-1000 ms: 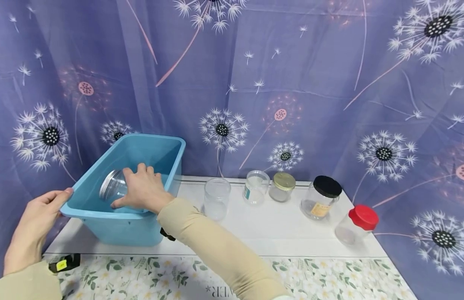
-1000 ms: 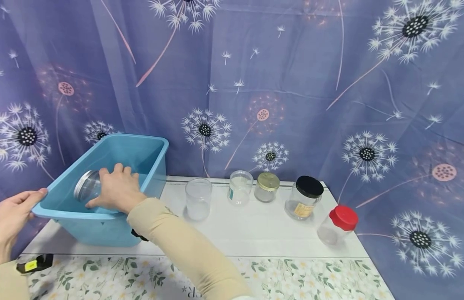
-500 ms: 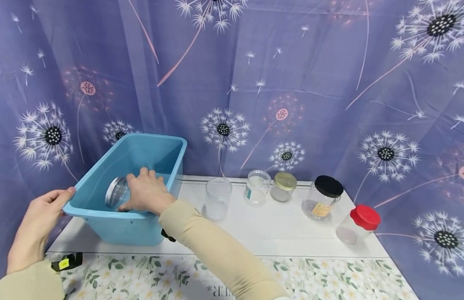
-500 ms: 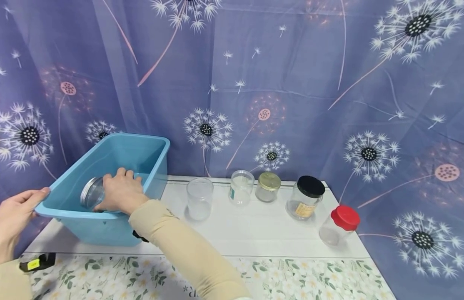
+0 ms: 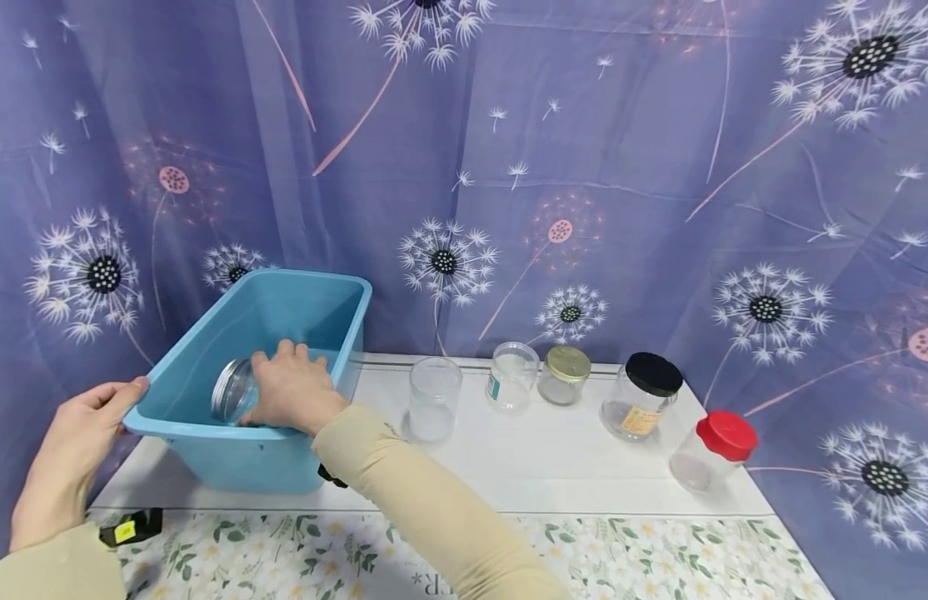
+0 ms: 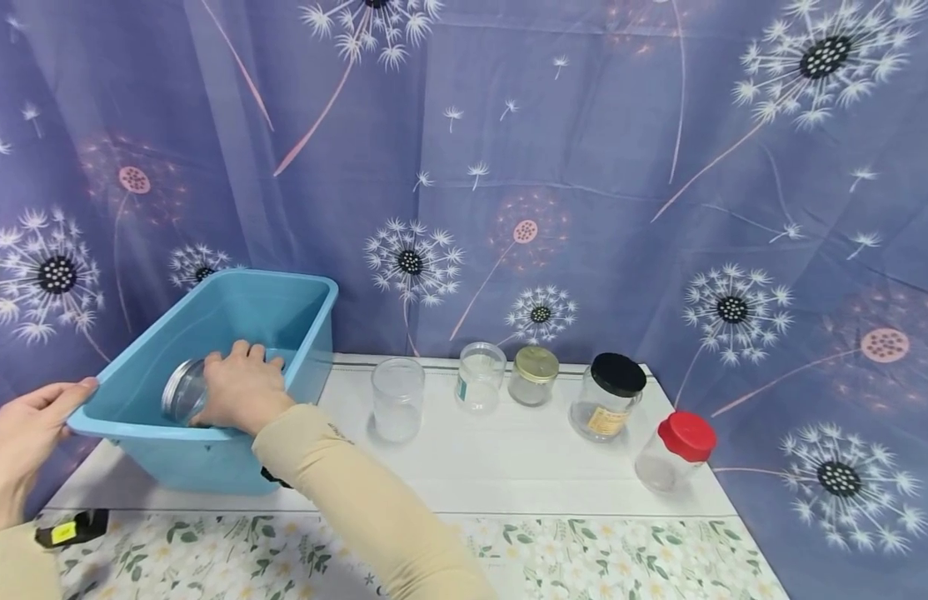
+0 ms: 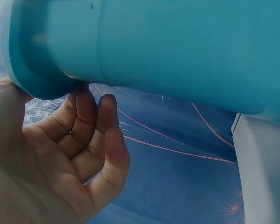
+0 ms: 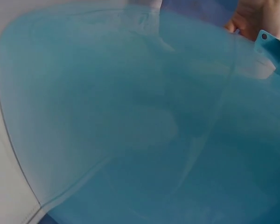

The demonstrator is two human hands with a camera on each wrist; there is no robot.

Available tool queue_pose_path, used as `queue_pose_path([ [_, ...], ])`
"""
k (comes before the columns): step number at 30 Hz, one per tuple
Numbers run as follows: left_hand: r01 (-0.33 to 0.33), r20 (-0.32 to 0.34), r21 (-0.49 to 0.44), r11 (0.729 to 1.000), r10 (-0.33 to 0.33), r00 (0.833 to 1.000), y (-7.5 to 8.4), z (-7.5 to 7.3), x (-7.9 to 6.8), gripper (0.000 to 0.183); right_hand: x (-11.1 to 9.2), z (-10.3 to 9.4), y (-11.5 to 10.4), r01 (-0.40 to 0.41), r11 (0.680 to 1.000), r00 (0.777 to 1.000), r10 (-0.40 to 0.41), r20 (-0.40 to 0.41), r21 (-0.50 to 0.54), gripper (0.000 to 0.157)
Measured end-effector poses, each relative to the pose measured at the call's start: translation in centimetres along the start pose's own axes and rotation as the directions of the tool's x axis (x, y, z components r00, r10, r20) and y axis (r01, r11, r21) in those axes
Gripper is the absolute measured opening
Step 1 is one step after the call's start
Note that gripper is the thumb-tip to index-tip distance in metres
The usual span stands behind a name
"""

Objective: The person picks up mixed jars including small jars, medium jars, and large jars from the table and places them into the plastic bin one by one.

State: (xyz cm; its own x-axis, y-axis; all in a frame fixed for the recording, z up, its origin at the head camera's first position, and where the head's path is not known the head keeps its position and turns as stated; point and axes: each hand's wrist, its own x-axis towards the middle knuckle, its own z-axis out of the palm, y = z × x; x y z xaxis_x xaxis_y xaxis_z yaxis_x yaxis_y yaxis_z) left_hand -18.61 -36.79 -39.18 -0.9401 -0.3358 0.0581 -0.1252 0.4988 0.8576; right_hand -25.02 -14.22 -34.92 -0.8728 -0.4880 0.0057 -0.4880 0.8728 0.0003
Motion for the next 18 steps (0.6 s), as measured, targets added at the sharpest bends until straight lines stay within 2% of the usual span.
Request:
queue_pose_path([
  [5, 0.006, -0.035, 0.022, 1.000, -0.005, 0.999, 0.10, 0.26, -0.14, 0.052, -0.08, -0.01, -0.14, -0.022, 1.000, 0.999, 0.022, 0.030, -0.019, 0.088],
  [12, 0.005, -0.051, 0.029, 1.000, -0.004, 0.999, -0.04, 0.15, -0.28, 0.051, -0.07, -0.04, -0.35, -0.030, 0.999, 0.998, 0.031, 0.053, -0.013, 0.084],
  [15, 0.009, -0.051, 0.031, 0.999, -0.008, 0.999, -0.21, -0.06, -0.43, 0.051, -0.16, -0.04, -0.40, -0.003, 1.000, 0.999, 0.002, 0.043, 0.021, 0.082],
  [18, 0.001, -0.038, 0.020, 1.000, 0.000, 0.999, -0.19, -0.25, -0.44, 0.046, -0.32, -0.21, -0.01, 0.041, 0.994, 0.999, -0.041, -0.007, 0.102, 0.074],
])
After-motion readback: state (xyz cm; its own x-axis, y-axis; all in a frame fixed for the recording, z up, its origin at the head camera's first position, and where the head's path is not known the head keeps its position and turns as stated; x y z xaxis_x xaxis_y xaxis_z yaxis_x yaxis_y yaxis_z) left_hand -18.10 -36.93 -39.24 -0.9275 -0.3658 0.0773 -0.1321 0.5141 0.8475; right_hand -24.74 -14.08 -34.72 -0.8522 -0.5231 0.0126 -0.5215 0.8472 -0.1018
